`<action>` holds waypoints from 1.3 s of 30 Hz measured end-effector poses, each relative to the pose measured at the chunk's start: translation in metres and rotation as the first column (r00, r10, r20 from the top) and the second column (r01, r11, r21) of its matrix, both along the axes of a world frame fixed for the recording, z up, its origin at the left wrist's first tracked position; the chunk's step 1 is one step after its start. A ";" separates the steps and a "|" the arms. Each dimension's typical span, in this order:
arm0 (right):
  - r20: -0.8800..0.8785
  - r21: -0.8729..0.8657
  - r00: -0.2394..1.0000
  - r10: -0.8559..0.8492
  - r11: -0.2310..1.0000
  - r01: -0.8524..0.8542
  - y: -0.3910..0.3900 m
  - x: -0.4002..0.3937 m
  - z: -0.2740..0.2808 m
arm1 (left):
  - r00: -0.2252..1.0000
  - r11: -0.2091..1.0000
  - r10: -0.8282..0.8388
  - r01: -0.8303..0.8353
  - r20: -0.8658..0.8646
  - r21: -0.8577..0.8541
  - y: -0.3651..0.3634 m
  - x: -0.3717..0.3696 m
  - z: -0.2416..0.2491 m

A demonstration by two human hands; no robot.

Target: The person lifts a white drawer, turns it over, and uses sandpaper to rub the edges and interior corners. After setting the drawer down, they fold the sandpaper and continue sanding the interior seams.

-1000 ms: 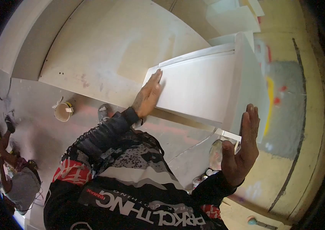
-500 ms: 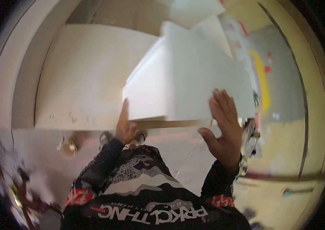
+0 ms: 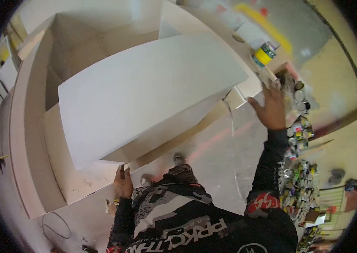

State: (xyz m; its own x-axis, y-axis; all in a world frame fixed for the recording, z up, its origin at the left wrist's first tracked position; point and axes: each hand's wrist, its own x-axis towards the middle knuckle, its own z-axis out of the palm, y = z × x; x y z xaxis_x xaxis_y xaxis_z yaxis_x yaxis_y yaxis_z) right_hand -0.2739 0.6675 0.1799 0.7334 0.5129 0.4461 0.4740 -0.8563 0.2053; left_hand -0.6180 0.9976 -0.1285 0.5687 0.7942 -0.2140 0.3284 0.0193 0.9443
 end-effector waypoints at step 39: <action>-0.722 0.587 0.223 0.655 0.750 -0.305 -0.006 0.105 -0.230 | 0.853 0.162 0.440 -0.383 0.281 0.909 -0.065 0.126 0.272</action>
